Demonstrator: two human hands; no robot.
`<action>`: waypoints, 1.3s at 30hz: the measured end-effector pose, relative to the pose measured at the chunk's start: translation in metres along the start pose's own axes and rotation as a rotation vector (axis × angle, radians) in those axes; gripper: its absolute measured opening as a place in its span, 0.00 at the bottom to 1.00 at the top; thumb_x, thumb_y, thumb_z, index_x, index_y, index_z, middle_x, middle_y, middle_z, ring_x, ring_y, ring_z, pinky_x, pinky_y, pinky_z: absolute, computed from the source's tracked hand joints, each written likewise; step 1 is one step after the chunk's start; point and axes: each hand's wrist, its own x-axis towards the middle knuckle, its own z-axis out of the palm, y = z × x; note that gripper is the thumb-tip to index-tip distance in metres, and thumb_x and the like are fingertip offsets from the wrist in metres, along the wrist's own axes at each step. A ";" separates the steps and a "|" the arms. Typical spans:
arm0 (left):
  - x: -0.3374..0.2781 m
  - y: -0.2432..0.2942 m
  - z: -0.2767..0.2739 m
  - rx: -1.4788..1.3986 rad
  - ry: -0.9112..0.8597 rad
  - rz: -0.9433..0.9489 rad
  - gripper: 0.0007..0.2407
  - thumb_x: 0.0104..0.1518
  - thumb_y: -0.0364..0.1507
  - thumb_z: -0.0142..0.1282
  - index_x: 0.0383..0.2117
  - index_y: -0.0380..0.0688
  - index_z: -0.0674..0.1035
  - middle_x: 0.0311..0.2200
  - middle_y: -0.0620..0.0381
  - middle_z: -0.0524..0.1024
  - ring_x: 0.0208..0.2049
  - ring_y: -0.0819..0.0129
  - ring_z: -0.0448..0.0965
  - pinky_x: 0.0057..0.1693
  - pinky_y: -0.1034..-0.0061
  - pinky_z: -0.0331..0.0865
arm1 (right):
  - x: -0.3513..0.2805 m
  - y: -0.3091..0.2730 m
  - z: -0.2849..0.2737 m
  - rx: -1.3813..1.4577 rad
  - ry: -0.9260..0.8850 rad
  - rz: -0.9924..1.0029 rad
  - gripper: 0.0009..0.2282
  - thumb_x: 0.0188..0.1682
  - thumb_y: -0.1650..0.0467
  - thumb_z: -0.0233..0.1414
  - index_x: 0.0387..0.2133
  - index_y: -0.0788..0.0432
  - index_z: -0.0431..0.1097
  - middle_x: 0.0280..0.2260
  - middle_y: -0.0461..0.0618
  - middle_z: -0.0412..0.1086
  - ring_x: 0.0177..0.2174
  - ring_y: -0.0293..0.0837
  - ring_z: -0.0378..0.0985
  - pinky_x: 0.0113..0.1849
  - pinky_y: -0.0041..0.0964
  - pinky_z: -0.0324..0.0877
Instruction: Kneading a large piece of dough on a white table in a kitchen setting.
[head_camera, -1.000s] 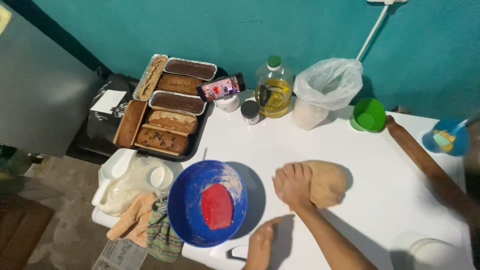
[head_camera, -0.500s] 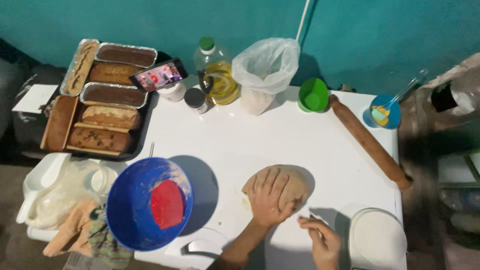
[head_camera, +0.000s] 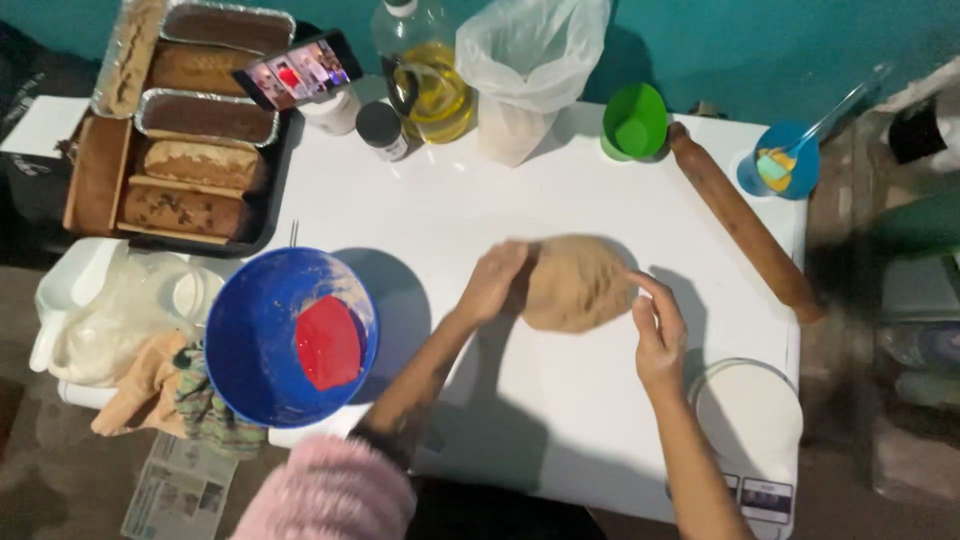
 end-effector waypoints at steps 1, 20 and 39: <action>-0.034 -0.002 -0.008 -0.269 -0.059 -0.004 0.23 0.68 0.45 0.38 0.51 0.39 0.78 0.48 0.47 0.80 0.49 0.53 0.78 0.57 0.62 0.70 | 0.011 0.010 0.009 0.024 -0.026 -0.090 0.16 0.60 0.64 0.47 0.53 0.63 0.71 0.50 0.53 0.71 0.48 0.44 0.70 0.50 0.36 0.65; -0.250 -0.020 -0.033 -0.160 0.606 -0.400 0.17 0.69 0.36 0.38 0.47 0.38 0.78 0.44 0.49 0.79 0.49 0.60 0.76 0.58 0.72 0.64 | -0.033 -0.031 0.242 -0.953 -0.455 -0.675 0.09 0.41 0.56 0.56 0.27 0.42 0.76 0.43 0.51 0.68 0.47 0.57 0.65 0.48 0.64 0.52; -0.256 -0.056 -0.017 0.004 0.795 -0.379 0.18 0.70 0.35 0.38 0.56 0.34 0.71 0.55 0.41 0.72 0.57 0.50 0.70 0.63 0.65 0.60 | -0.053 0.015 0.209 -0.646 0.015 -1.074 0.18 0.41 0.52 0.60 0.41 0.42 0.71 0.45 0.46 0.66 0.49 0.51 0.63 0.47 0.56 0.54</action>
